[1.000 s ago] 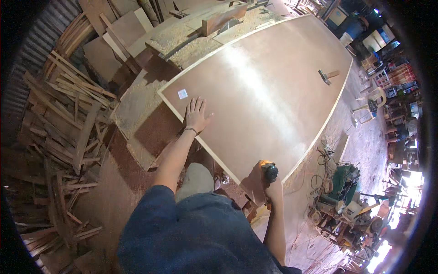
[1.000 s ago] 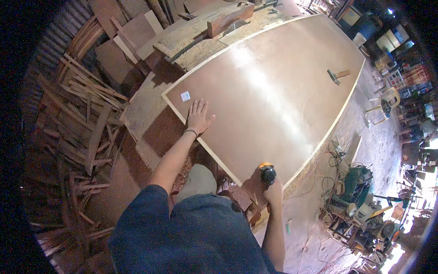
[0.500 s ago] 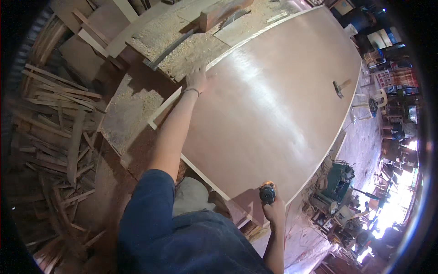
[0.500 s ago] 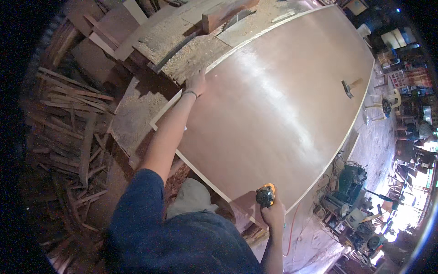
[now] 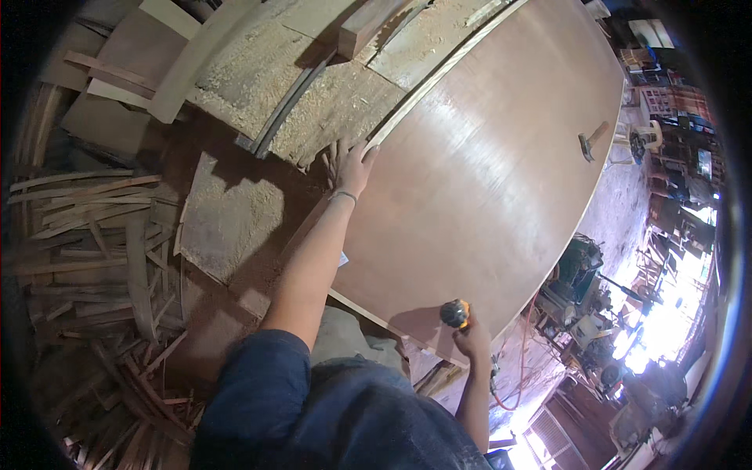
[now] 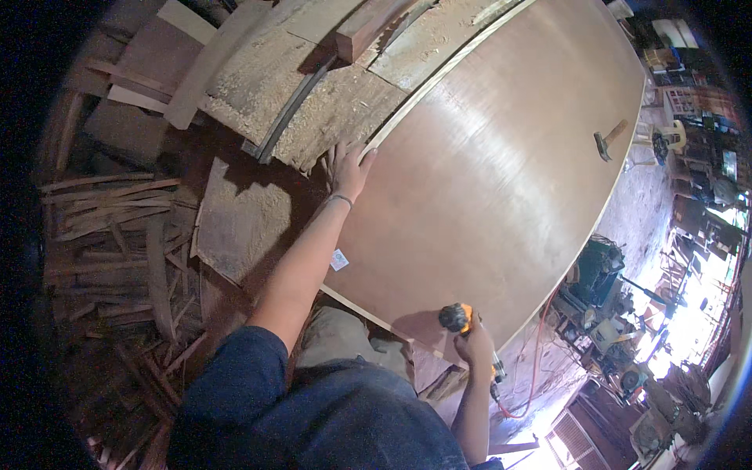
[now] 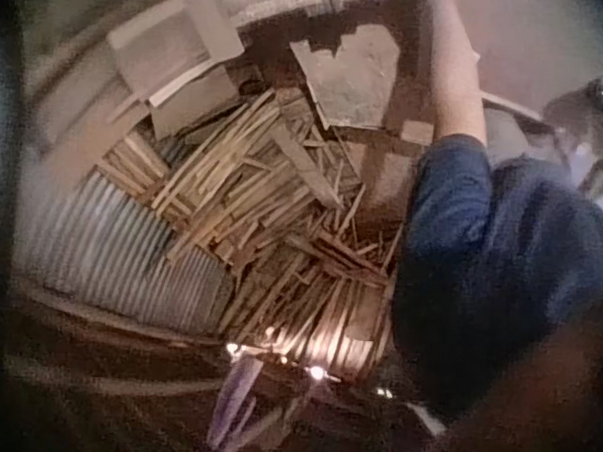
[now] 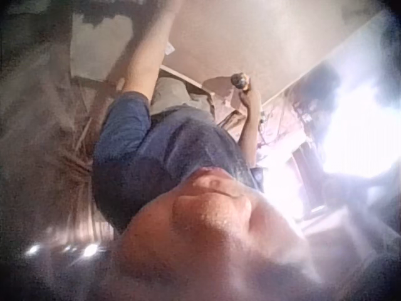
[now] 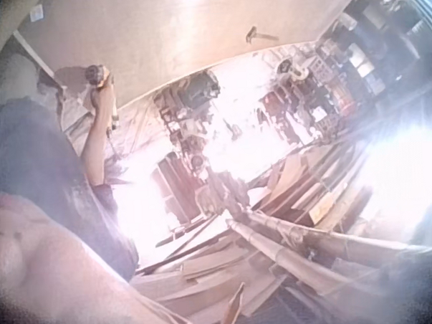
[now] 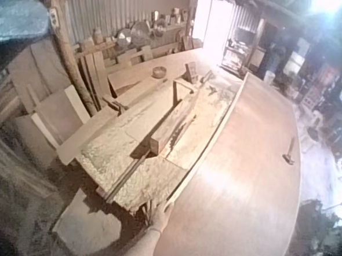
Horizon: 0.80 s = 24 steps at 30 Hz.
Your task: Measuring, marking, and securing trim pieces to a large plywood panel in a workshop.
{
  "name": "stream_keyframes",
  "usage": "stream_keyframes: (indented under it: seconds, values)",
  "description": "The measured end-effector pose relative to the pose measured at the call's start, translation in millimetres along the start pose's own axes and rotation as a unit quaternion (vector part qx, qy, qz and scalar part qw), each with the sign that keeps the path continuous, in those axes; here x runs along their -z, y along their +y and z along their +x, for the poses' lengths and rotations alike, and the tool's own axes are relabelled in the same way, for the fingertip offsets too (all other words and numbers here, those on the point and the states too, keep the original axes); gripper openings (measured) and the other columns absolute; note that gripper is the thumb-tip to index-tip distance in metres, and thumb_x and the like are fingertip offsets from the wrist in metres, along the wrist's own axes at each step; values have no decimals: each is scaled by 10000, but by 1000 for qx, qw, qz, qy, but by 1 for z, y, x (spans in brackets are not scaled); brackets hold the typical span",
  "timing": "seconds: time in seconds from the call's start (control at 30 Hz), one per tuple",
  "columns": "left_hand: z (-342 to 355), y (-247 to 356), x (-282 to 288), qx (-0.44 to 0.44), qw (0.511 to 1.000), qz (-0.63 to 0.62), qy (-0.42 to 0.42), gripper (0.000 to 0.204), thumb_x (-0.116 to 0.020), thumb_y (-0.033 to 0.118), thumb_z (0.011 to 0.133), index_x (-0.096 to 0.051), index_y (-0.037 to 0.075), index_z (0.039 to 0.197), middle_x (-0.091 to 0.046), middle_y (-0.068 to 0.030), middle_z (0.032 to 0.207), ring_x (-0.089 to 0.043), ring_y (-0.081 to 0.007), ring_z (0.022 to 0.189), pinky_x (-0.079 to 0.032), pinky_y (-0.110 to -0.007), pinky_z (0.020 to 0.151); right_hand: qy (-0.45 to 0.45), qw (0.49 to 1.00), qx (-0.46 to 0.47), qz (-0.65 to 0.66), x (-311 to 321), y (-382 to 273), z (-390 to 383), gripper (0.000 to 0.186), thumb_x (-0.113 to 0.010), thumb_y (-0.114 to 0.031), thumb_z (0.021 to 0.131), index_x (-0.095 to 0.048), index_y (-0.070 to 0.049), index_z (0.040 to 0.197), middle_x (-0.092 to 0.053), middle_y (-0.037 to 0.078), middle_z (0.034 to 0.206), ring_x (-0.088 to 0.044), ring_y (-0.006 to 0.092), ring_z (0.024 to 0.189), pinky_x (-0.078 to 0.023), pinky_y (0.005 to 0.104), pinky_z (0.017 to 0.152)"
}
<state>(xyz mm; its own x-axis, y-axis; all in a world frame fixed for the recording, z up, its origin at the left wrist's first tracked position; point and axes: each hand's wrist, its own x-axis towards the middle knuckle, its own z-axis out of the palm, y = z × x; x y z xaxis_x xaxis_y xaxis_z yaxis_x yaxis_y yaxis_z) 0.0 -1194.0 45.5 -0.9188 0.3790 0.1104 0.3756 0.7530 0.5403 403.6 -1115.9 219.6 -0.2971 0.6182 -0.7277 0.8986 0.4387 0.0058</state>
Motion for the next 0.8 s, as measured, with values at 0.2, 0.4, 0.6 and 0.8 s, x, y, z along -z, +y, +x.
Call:
stream_keyframes:
  seconds: [0.2, 0.4, 0.6, 0.8]
  values:
    - [2, -2, -11, -6, 995, -68, -67, 316, -619, 409, 851, -696, 103, 881, -598, -104, 913, -518, -315, 950, -399, -431, 836, 81, 959, 141, 232, 51, -53, 36, 347, -567, -109, 734, -566, 2, 1064, -637, 190, 788, -639, 301, 713, -496, 380, 678]
    - [4, -5, -7, -4, 993, -103, -51, 325, -584, 430, 860, -699, 129, 906, -597, -84, 904, -561, -300, 891, -421, -434, 782, 151, 900, 288, 291, 124, -218, 102, 287, -563, -168, 755, -543, 22, 969, -575, 190, 692, -559, 288, 613, -481, 383, 648]
    - [6, -7, -14, -56, 998, -28, -17, 296, -588, 438, 850, -659, 164, 762, -606, -27, 778, -599, -235, 784, -427, -413, 700, 49, 936, 252, 240, 153, -274, 156, 353, -587, -231, 743, -578, 18, 993, -628, 232, 795, -594, 380, 714, -488, 387, 723]
    - [5, -7, -6, -52, 998, -37, 15, 278, -593, 422, 849, -659, 158, 788, -613, -33, 780, -601, -228, 784, -433, -399, 692, -17, 942, 173, 288, 162, -288, 146, 354, -599, -161, 766, -561, -19, 1089, -616, 104, 735, -588, 208, 631, -486, 342, 629]
